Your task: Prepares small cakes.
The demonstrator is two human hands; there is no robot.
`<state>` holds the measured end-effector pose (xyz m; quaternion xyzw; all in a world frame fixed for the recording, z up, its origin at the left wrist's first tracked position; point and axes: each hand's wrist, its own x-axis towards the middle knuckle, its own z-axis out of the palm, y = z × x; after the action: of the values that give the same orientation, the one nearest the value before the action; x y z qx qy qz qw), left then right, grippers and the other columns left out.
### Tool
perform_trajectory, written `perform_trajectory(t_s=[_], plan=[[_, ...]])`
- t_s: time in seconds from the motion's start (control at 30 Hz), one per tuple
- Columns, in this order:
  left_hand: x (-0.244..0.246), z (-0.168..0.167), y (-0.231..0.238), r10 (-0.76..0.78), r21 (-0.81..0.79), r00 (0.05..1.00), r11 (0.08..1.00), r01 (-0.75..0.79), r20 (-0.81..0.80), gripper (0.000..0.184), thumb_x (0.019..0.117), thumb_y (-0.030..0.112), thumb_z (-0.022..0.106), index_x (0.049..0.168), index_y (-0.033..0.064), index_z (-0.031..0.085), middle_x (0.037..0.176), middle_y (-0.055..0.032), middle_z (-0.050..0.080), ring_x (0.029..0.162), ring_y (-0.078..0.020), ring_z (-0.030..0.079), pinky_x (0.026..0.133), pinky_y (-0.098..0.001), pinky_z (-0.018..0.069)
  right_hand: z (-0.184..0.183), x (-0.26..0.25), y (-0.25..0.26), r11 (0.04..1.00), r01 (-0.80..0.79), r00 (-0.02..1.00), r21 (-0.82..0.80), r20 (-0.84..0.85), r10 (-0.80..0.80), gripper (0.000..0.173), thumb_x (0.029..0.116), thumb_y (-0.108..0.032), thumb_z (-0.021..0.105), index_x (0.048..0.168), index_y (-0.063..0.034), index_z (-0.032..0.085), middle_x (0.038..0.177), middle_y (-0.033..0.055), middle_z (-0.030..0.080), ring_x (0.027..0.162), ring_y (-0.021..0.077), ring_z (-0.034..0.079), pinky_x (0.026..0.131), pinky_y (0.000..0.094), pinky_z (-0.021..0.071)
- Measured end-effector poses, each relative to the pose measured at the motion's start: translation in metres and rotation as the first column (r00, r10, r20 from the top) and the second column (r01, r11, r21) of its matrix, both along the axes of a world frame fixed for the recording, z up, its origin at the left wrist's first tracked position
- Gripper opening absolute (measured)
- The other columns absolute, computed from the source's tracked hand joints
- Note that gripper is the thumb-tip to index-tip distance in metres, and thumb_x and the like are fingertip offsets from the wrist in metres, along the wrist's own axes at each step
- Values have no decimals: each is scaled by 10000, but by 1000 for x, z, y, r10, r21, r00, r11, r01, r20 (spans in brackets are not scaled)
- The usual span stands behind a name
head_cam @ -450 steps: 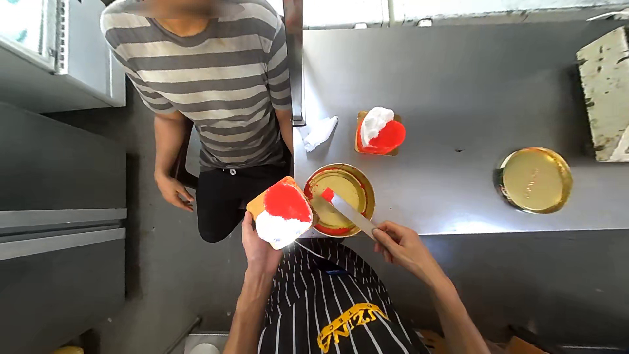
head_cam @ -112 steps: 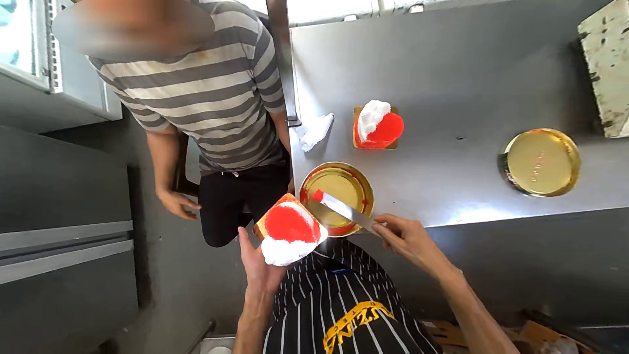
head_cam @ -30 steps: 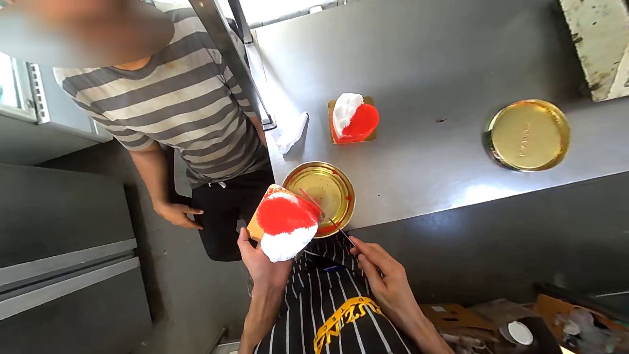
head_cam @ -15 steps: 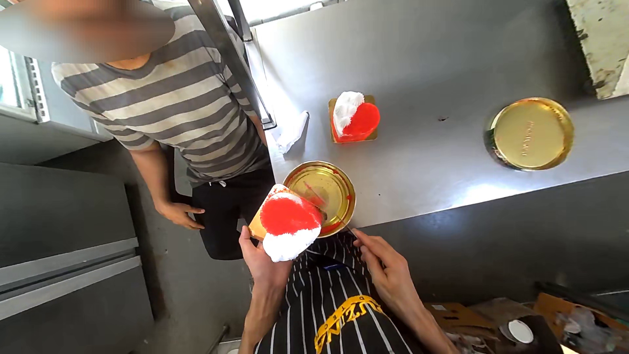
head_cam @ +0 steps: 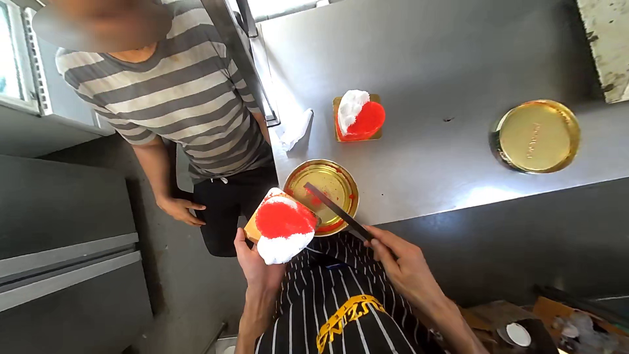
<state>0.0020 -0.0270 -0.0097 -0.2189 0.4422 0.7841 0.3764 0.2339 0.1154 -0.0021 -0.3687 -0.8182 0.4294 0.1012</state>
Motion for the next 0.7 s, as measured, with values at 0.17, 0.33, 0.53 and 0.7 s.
perform_trajectory(t_s=[0.17, 0.33, 0.53, 0.7], plan=[[-10, -8, -20, 4, 11, 1000, 1000, -4, -5, 650, 1043, 618, 123, 1231, 183, 567, 1073, -60, 707, 1010, -201, 700, 848, -467, 594, 29, -19, 54, 948, -213, 958, 239, 239, 155, 301, 1027, -175, 569, 1291, -111, 698, 867, 104, 734, 675, 290, 698, 595, 511, 562], [-15, -16, -33, -46, 22, 997, 999, 44, 62, 673, 1033, 646, 135, 1231, 181, 579, 1072, -72, 711, 1000, -212, 705, 837, -471, 597, 42, -59, 99, 860, -471, 791, 196, 525, 314, 245, 1039, -202, 581, 1228, -188, 736, 708, 128, 682, 650, 355, 675, 563, 529, 504], [-9, -25, -36, -101, 76, 989, 993, 94, 105, 723, 1020, 677, 143, 1226, 166, 611, 1080, -89, 720, 999, -219, 709, 832, -463, 602, 28, -104, 115, 796, -579, 743, 175, 515, 427, 272, 1049, -170, 539, 1232, -180, 739, 807, 142, 717, 763, 364, 697, 659, 536, 516], [-10, -26, -33, -108, 71, 988, 992, 101, 109, 719, 1024, 672, 146, 1228, 165, 614, 1080, -82, 722, 989, -212, 712, 824, -451, 605, 22, -140, 119, 701, -695, 666, 157, 506, 547, 290, 1038, -193, 515, 1210, -178, 749, 821, 156, 709, 796, 380, 687, 689, 544, 507]])
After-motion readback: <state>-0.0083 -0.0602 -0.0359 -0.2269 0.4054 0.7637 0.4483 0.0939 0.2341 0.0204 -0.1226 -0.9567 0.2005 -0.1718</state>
